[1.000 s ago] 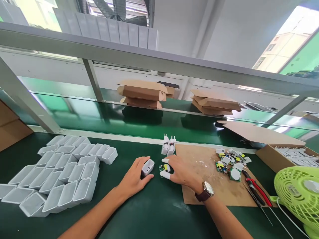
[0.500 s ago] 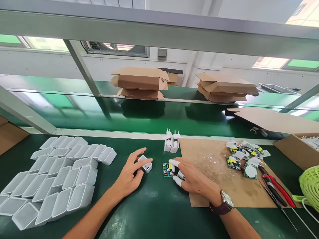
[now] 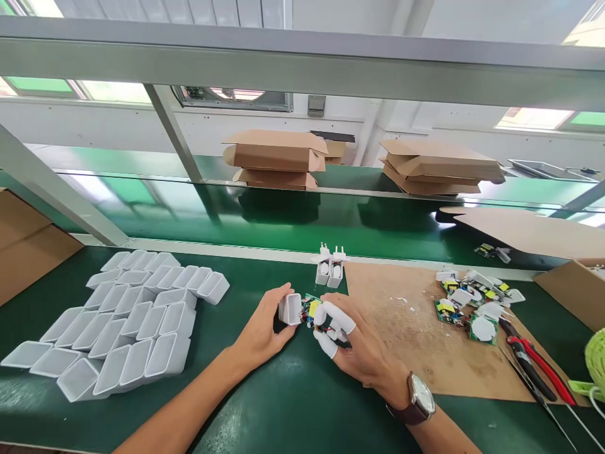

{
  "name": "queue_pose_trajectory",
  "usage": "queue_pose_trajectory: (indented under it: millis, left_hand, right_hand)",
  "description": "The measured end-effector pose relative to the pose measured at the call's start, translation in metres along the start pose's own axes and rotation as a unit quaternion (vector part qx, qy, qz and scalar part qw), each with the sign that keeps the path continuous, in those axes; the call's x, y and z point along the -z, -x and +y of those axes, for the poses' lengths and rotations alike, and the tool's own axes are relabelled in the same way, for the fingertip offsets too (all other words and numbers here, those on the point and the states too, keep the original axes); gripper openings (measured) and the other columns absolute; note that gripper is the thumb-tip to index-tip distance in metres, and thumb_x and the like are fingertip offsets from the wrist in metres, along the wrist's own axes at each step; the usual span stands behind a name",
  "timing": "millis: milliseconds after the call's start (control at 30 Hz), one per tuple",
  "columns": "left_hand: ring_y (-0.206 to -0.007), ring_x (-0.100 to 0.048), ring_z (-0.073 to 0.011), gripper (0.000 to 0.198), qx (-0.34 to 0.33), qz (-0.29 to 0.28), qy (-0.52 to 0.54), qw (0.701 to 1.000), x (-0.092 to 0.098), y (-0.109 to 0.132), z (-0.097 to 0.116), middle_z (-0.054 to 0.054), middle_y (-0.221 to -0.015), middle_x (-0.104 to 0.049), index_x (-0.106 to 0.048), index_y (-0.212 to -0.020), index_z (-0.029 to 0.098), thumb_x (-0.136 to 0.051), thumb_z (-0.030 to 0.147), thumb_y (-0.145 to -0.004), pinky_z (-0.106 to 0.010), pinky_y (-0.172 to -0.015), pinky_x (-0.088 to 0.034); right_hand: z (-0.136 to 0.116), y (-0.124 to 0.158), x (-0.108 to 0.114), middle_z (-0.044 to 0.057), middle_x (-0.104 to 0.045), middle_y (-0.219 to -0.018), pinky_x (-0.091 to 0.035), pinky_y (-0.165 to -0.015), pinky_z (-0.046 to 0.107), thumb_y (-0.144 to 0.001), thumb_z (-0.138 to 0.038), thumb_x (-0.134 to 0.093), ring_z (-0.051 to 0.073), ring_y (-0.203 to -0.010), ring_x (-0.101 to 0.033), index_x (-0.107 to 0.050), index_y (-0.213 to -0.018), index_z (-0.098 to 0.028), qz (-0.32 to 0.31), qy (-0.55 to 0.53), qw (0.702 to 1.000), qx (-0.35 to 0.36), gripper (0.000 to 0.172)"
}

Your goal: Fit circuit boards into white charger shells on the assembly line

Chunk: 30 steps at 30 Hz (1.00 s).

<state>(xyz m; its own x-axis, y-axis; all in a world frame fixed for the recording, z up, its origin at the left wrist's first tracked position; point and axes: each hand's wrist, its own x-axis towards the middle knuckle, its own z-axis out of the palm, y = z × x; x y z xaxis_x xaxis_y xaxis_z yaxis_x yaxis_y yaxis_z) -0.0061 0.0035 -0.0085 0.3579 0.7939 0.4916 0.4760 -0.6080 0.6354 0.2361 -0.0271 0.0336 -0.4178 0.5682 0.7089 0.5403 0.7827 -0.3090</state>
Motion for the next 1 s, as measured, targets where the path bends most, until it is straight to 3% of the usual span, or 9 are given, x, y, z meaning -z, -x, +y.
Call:
queue_pose_trajectory:
  millis: [167, 733, 1000]
  left_hand:
    - [-0.134, -0.055, -0.0283, 0.077, -0.059, -0.024, -0.004, 0.998, -0.0007, 0.0038, -0.0013, -0.014, -0.143, -0.057, -0.026, -0.157, 0.028, -0.060, 0.009, -0.091, -0.051, -0.113, -0.049]
    - [-0.137, -0.054, -0.0276, 0.071, -0.058, -0.049, 0.010, 0.997, -0.0004, 0.0013, 0.0008, -0.014, -0.144, -0.059, -0.031, -0.156, 0.027, -0.061, 0.012, -0.093, -0.048, -0.112, -0.051]
    - [-0.131, -0.059, -0.0261, 0.079, -0.071, -0.035, 0.011, 0.997, -0.0018, 0.0012, 0.0005, -0.012, -0.141, -0.062, -0.023, -0.160, 0.030, -0.065, 0.016, -0.094, -0.047, -0.110, -0.053]
  right_hand:
    - [-0.0039, 0.0008, -0.0014, 0.018, -0.065, -0.131, -0.057, -0.104, 0.055, -0.092, -0.004, -0.056, 0.031, -0.126, -0.061, -0.035, -0.154, -0.016, -0.031, 0.037, 0.998, 0.034, 0.066]
    - [-0.0019, -0.0004, -0.0030, 0.019, -0.065, -0.127, -0.059, -0.101, 0.055, -0.093, -0.006, -0.055, 0.032, -0.122, -0.062, -0.030, -0.156, -0.015, -0.044, 0.037, 0.998, 0.029, 0.068]
    - [-0.0005, -0.0007, -0.0009, 0.018, -0.064, -0.129, -0.059, -0.100, 0.055, -0.095, -0.009, -0.056, 0.032, -0.122, -0.062, -0.026, -0.158, -0.018, -0.066, 0.031, 0.997, 0.006, 0.070]
